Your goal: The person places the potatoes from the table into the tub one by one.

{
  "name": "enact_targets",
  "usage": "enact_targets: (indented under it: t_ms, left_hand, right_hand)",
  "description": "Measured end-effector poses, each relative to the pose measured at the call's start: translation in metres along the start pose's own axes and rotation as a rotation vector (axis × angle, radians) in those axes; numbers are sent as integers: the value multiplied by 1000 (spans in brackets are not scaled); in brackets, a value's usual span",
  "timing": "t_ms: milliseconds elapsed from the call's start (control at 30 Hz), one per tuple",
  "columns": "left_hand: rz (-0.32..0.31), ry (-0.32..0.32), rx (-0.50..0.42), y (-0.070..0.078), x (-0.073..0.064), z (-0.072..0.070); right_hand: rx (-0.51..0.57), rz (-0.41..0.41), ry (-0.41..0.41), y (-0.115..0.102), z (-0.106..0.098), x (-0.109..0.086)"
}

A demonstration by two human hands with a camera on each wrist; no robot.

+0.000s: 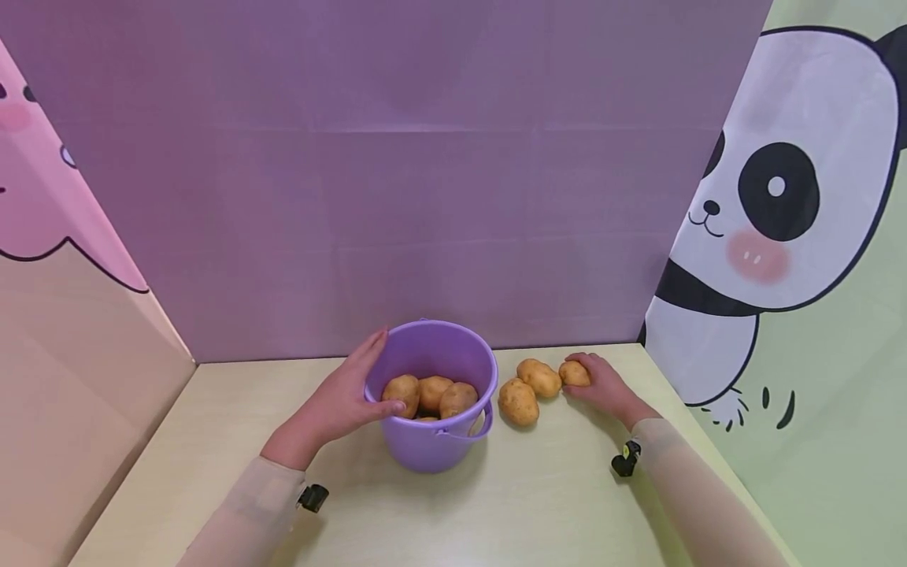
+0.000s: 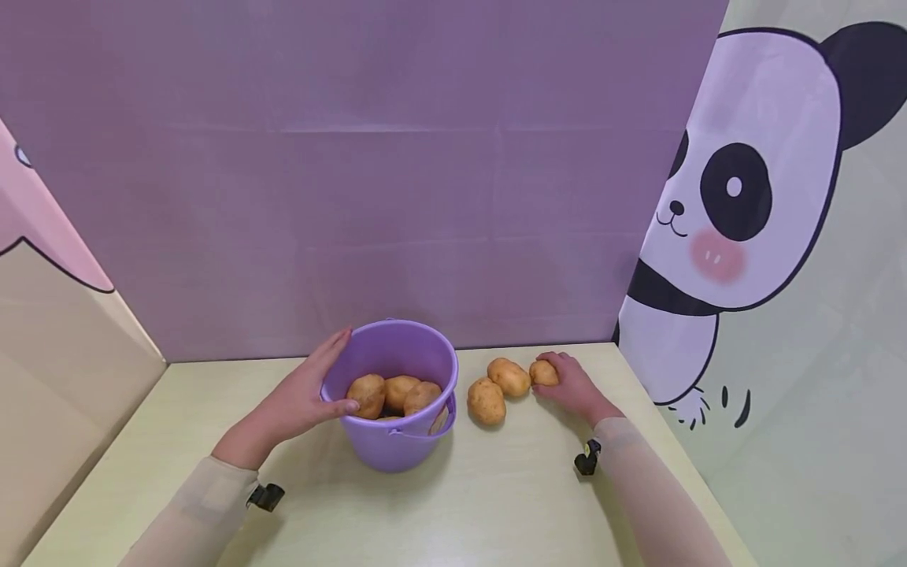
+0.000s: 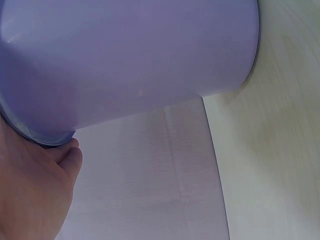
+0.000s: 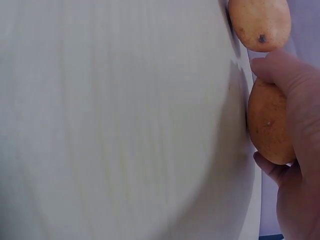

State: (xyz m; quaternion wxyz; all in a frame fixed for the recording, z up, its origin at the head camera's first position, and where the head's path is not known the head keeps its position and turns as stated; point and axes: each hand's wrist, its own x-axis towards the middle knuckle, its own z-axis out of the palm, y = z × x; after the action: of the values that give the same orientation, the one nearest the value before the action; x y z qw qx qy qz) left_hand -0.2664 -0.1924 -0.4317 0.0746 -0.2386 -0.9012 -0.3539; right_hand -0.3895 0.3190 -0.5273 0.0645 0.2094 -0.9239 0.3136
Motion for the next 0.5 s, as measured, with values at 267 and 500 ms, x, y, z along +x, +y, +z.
enact_targets:
  t_ms: [267,500]
  left_hand:
    - [9,5,8,0,0,0]
    - [12,1,8,0,0,1]
  right_hand:
    - [43,42,30,1,-4,-2]
    - [81,30,55,-7,-14,3]
